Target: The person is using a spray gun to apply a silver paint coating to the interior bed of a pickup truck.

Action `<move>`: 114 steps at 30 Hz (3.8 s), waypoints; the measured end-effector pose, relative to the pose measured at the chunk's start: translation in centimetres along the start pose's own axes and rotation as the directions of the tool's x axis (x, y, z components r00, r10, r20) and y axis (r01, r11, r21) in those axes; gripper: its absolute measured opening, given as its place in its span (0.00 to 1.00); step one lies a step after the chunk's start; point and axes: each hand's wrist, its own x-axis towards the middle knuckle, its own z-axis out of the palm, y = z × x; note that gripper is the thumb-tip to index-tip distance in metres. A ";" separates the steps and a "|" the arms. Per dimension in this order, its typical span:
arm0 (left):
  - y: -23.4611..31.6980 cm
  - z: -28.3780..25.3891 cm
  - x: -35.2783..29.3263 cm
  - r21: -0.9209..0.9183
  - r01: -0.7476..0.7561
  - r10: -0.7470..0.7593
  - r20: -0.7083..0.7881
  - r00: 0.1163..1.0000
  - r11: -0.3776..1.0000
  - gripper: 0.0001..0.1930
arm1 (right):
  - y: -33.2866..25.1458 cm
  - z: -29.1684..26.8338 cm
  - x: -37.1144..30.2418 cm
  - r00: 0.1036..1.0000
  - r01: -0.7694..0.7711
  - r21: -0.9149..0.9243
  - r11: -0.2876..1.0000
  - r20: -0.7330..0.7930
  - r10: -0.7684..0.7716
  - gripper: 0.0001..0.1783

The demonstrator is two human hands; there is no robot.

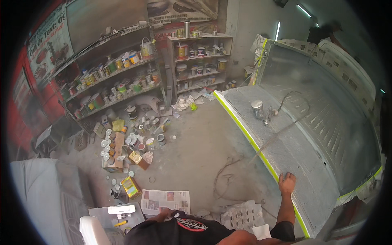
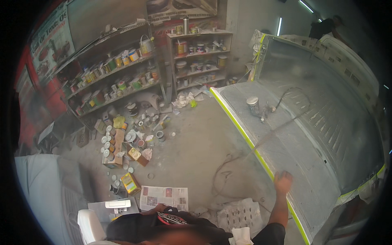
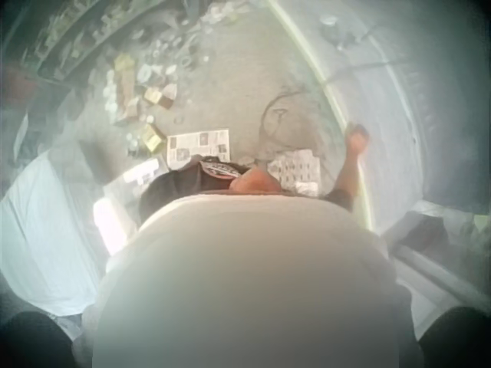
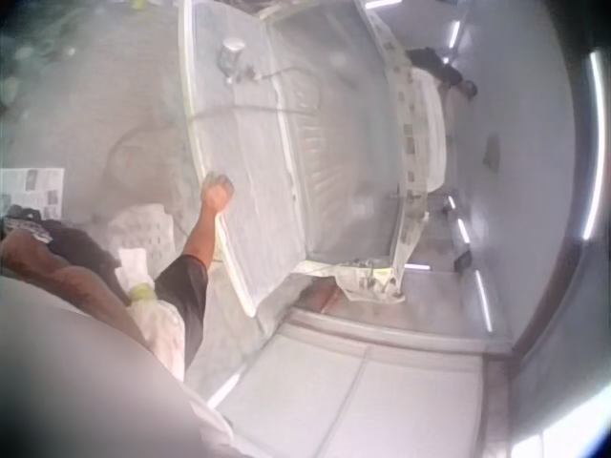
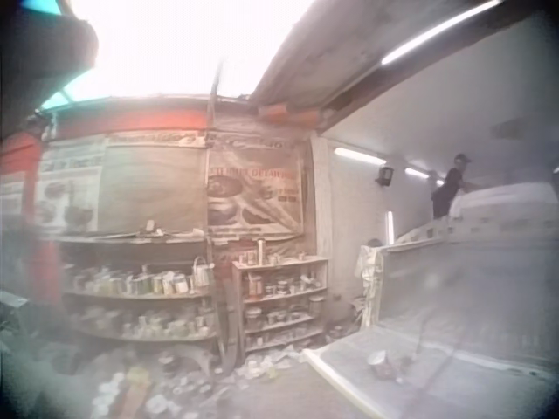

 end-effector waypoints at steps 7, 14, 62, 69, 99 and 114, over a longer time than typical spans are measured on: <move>6.5 -5.0 4.9 -0.777 0.242 -0.453 -0.062 0.889 0.581 0.29 | -0.2 -0.4 -0.4 0.999 -0.035 0.046 0.998 0.024 0.034 0.24; 6.6 -4.7 5.4 -0.651 0.255 -0.389 -0.068 0.919 0.715 0.34 | 0.4 -0.9 -0.7 0.999 -0.046 0.057 0.997 0.011 0.046 0.22; 32.4 -71.2 29.4 -0.338 -0.912 0.104 -0.924 0.369 0.231 0.43 | -1.6 7.6 9.2 0.823 -0.218 -0.293 0.931 -0.568 0.013 0.32; 12.5 -73.0 5.1 -0.164 -0.937 -0.090 -0.986 0.142 0.310 0.48 | -13.9 9.7 27.4 0.862 -0.405 0.141 0.904 -0.272 0.428 0.34; -15.6 -74.5 -7.0 -0.252 -0.834 -0.682 -0.706 -0.188 0.491 0.57 | -64.2 18.5 61.3 0.174 0.681 0.178 0.710 0.903 -0.393 0.31; -19.5 -70.4 -0.6 -0.659 -0.508 -0.830 -0.483 -0.279 0.554 0.44 | -93.1 39.6 47.6 0.287 -0.907 0.389 0.159 0.850 -0.441 0.09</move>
